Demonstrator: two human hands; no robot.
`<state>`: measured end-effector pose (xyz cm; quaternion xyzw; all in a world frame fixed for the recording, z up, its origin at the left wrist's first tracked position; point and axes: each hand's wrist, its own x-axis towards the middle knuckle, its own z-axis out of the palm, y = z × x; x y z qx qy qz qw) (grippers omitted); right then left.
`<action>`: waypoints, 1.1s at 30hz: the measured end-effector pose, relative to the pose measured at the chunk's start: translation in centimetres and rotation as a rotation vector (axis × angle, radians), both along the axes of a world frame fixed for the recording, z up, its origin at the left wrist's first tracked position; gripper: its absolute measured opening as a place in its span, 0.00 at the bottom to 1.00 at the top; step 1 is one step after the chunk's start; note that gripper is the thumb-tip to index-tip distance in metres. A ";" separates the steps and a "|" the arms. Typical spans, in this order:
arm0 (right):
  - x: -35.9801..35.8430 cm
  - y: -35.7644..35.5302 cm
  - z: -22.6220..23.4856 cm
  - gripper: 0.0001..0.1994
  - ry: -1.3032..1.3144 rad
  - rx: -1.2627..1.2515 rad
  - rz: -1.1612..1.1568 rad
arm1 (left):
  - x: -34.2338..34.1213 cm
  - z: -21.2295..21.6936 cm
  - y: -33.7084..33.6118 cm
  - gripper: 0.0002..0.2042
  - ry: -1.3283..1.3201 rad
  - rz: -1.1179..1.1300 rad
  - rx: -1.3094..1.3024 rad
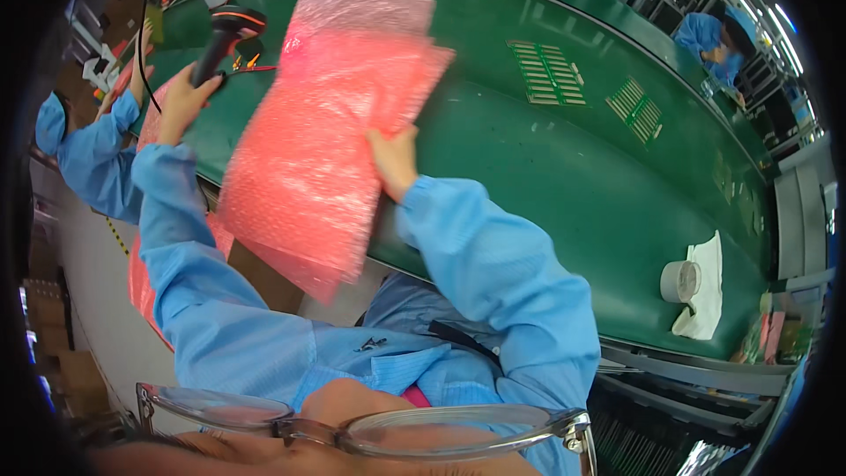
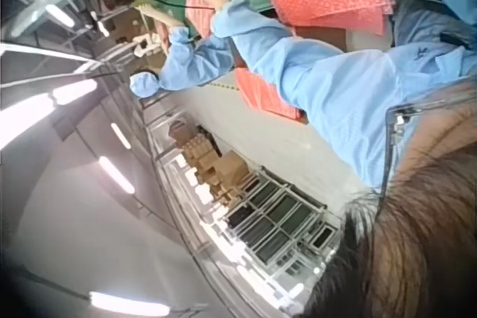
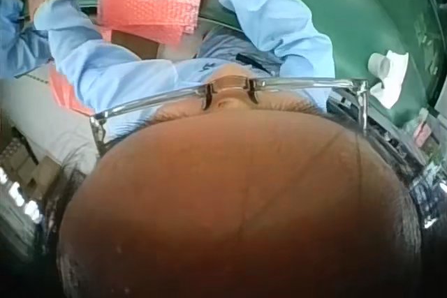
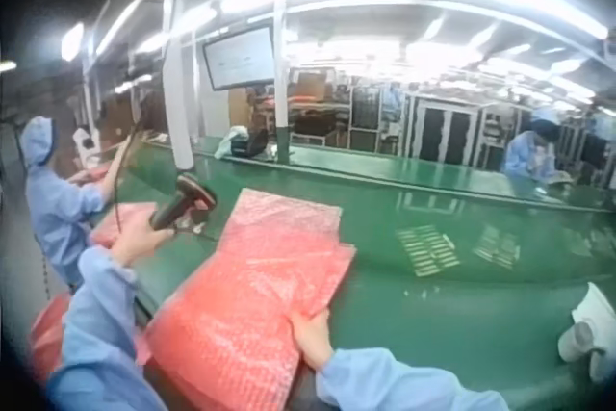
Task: Scanning circuit boards with a barcode reader and wrapping them in bubble wrap at a workstation.
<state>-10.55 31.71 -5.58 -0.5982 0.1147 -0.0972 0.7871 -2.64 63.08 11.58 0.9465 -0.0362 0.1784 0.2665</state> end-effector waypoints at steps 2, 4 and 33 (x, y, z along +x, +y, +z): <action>1.6 3.4 0.3 0.33 0.000 -0.204 -0.055 | -0.9 2.1 -1.1 0.15 -0.028 0.036 0.025; 2.7 5.0 -0.1 0.38 -0.206 -0.325 0.030 | -2.1 0.8 -1.3 0.15 -0.066 0.011 0.025; -0.7 -22.6 5.8 0.08 -0.324 -0.619 -0.668 | 0.6 7.7 -12.8 0.21 -0.195 -0.233 0.183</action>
